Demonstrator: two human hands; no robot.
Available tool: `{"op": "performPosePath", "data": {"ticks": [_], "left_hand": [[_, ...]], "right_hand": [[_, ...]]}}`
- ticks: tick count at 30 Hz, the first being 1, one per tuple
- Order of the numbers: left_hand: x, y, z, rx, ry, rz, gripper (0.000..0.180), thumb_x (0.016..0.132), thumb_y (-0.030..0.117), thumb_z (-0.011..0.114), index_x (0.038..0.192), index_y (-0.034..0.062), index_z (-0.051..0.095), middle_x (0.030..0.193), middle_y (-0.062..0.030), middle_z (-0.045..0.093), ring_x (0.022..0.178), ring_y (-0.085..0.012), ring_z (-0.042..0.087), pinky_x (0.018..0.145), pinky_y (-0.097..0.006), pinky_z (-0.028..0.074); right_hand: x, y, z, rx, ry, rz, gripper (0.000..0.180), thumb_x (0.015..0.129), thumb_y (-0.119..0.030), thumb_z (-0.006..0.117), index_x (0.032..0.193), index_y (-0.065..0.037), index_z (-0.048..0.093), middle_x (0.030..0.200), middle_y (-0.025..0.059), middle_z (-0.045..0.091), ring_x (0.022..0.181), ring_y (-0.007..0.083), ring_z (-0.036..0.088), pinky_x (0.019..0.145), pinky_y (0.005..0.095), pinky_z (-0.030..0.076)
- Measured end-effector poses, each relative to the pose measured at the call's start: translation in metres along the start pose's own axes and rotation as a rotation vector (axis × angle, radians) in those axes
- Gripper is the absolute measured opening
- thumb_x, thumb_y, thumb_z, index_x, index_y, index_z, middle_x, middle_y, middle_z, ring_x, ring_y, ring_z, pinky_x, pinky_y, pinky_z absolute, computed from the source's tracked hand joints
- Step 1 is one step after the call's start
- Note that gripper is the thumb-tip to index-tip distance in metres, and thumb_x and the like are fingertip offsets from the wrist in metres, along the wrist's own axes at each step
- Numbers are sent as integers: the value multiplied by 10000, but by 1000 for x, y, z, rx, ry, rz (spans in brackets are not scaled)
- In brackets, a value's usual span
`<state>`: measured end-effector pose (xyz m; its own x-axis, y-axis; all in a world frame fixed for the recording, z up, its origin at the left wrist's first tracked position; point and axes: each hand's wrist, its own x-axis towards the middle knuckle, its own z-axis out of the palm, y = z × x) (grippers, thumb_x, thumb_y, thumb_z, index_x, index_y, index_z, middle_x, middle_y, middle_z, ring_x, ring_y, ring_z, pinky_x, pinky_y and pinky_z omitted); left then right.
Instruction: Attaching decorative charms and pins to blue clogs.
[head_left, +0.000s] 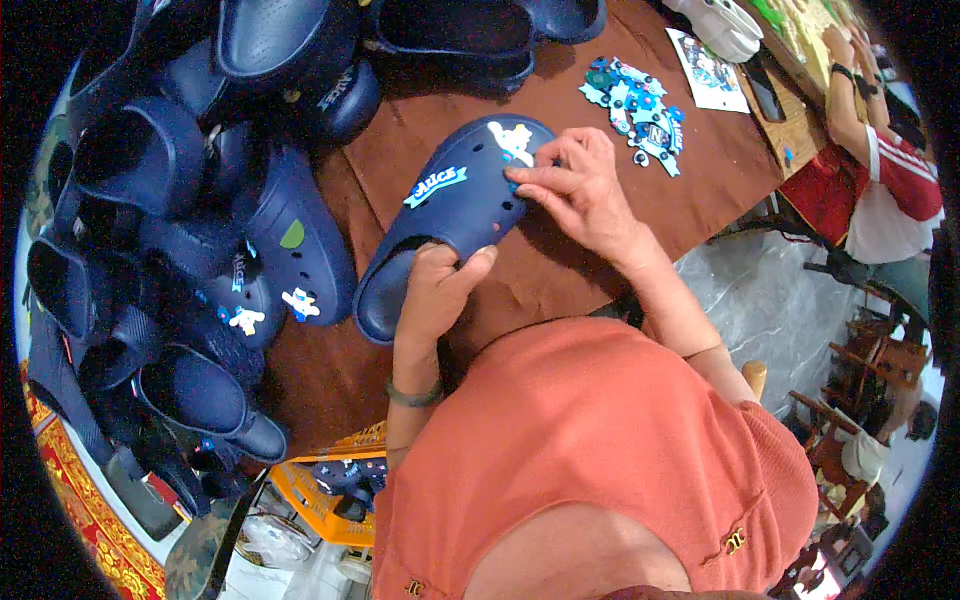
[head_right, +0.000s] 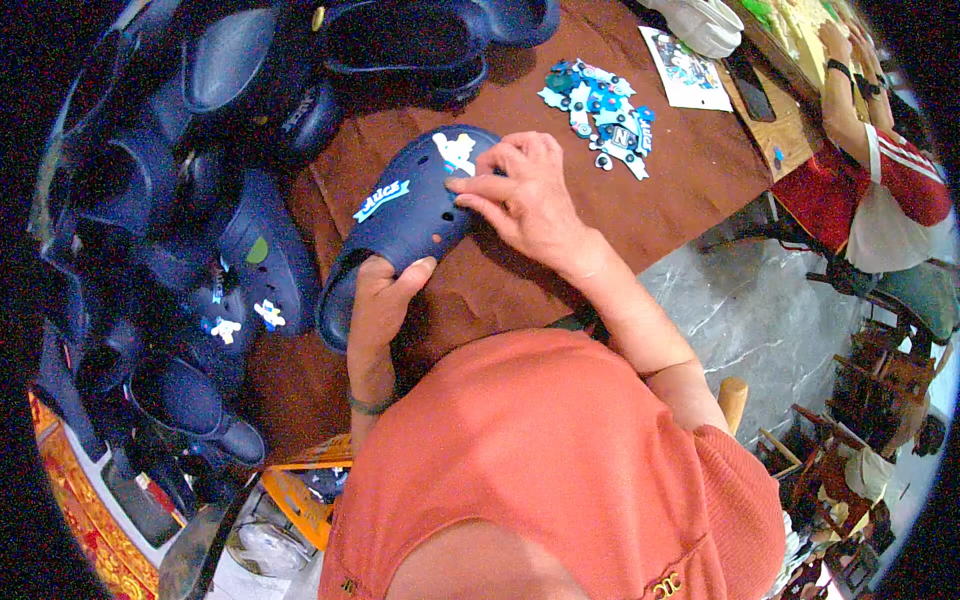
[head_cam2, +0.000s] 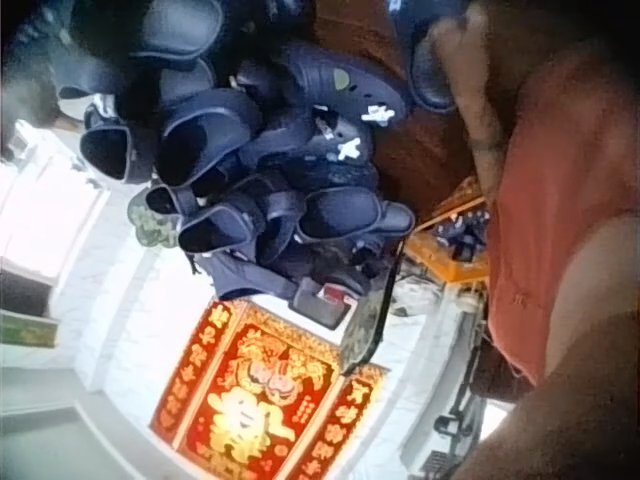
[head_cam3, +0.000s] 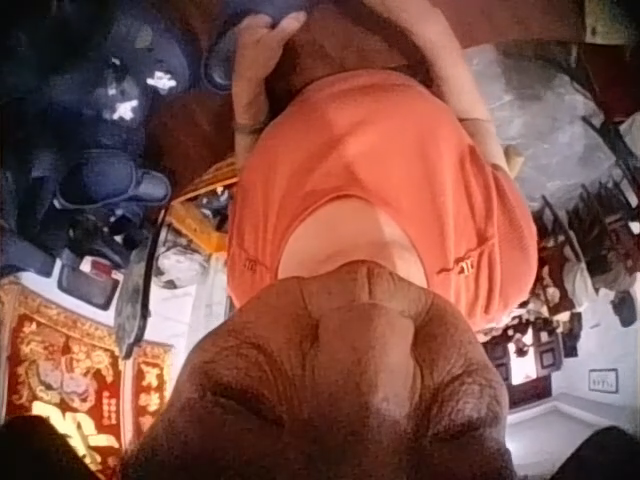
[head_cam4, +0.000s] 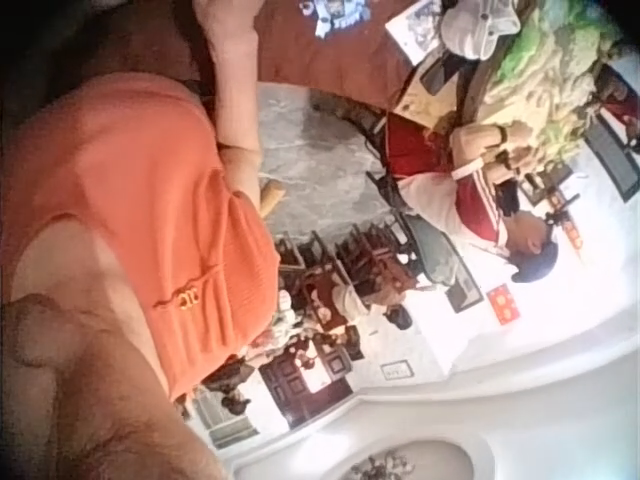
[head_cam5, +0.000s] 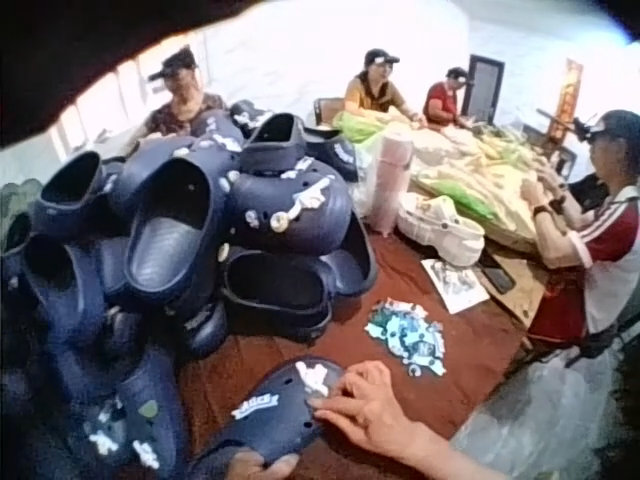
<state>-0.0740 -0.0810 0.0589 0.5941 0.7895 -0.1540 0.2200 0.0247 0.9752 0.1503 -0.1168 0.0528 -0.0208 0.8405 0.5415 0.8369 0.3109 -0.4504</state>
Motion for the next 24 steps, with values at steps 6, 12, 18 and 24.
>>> {"op": "performPosePath", "data": {"ticks": [6, 12, 18, 24], "left_hand": [[5, -2, 6, -5, 57, 57, 254, 861, 168, 634, 996, -44, 671, 893, -154, 689, 817, -188, 636, 782, -331, 488], [3, -5, 4, 57, 18, -28, 247, 848, 165, 643, 965, -51, 675, 863, -168, 688, 812, -224, 650, 772, -343, 491], [-1, 4, 2, 43, 59, 15, 248, 852, 166, 637, 961, -54, 673, 866, -150, 686, 821, -199, 642, 777, -331, 489], [2, 4, 1, 10, 13, -37, 262, 860, 181, 635, 994, -42, 665, 861, -79, 662, 829, -150, 598, 776, -315, 476]], "right_hand": [[-1, -3, 12, 130, 40, 161, 231, 701, -163, 811, 928, -150, 771, 827, 6, 573, 884, 210, 501, 852, 344, 385], [-12, -5, 1, 284, 89, 347, 269, 698, -181, 826, 949, -125, 749, 892, 38, 621, 941, 218, 561, 865, 351, 424], [-48, 54, -48, 18, 260, 519, 138, 774, -39, 744, 901, -45, 692, 863, 102, 657, 792, 225, 641, 730, 302, 503], [-74, 75, -65, -282, 87, 488, 226, 802, -173, 749, 1012, -97, 716, 930, 100, 652, 861, 288, 623, 748, 393, 477]]}}
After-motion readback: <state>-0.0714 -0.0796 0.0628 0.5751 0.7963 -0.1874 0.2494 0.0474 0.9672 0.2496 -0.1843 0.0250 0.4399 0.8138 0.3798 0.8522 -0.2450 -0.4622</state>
